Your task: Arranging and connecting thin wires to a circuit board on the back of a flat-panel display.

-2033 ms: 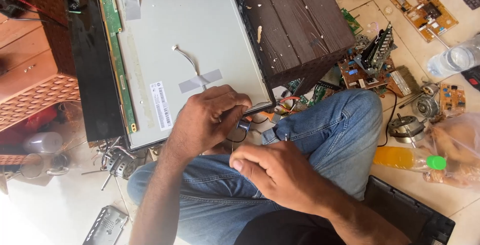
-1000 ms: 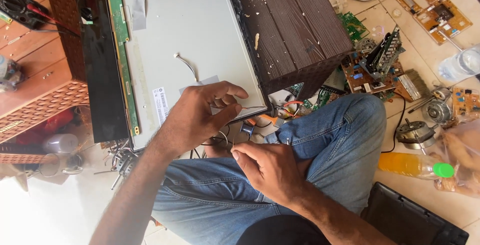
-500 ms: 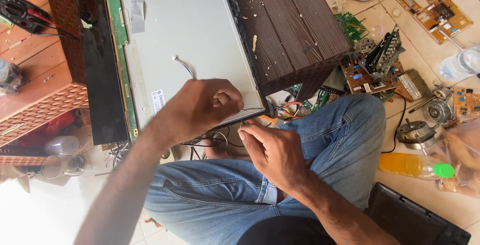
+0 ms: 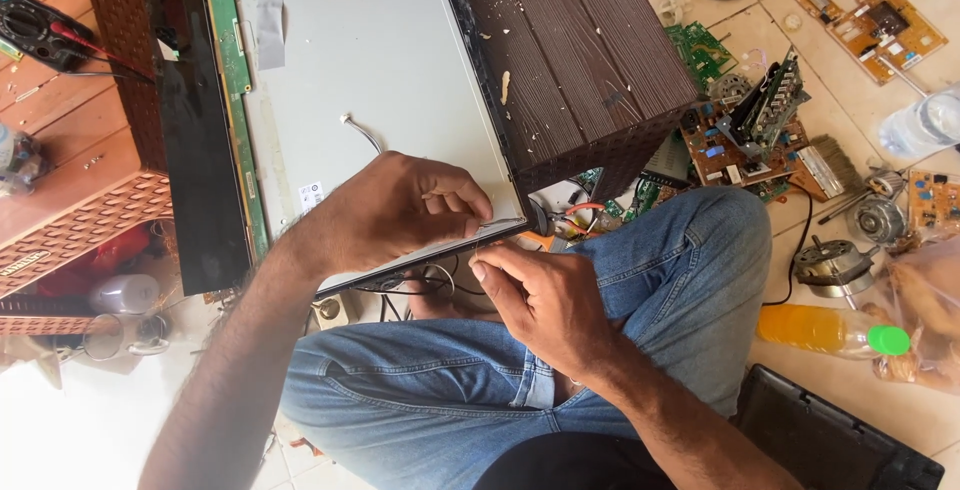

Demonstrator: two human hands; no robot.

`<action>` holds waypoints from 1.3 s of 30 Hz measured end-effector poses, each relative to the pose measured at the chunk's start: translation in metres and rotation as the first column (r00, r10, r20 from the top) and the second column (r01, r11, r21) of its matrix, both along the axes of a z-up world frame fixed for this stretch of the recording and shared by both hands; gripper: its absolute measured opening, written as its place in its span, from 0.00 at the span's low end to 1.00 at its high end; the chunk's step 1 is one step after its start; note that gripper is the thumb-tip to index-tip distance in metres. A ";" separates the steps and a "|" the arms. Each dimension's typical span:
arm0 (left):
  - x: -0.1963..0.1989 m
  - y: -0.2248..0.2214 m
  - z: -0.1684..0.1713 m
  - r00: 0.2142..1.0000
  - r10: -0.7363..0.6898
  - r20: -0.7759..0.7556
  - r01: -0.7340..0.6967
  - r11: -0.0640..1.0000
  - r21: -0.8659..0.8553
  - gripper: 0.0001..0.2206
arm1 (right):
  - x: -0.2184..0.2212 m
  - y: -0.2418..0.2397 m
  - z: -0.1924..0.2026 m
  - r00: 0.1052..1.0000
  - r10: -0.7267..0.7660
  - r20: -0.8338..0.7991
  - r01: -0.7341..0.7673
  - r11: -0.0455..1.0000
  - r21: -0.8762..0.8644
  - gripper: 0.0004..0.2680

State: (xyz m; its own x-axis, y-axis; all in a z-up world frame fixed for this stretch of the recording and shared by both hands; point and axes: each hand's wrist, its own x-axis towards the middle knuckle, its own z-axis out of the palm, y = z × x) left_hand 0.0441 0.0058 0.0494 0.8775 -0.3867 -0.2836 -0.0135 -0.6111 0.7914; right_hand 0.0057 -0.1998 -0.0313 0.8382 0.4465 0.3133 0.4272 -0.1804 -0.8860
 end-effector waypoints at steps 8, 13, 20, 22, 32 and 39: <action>-0.011 0.003 -0.012 0.992 0.036 0.123 -0.026 0.997 -0.076 0.07 | -0.002 0.001 0.006 0.998 0.014 -0.055 -0.013 1.000 0.014 0.05; -0.018 0.002 -0.015 0.984 0.066 0.166 -0.048 0.993 -0.109 0.07 | -0.005 -0.001 0.012 0.993 0.040 -0.107 -0.037 0.999 0.028 0.06; -0.026 -0.001 -0.018 0.962 0.071 0.265 -0.042 0.993 -0.114 0.07 | -0.010 -0.001 0.017 0.987 0.067 -0.144 -0.058 0.996 0.068 0.06; -0.028 -0.002 -0.018 0.953 0.065 0.294 -0.031 0.992 -0.119 0.07 | -0.012 -0.002 0.019 0.986 0.080 -0.143 -0.070 0.995 0.076 0.06; -0.032 -0.002 -0.025 0.927 -0.007 0.375 0.018 1.000 -0.026 0.08 | -0.022 -0.009 0.027 0.996 0.057 -0.072 -0.059 0.998 -0.016 0.03; -0.033 -0.002 -0.026 0.926 -0.009 0.376 0.023 0.999 -0.032 0.07 | -0.024 -0.009 0.033 0.995 0.065 -0.073 -0.066 0.998 -0.023 0.04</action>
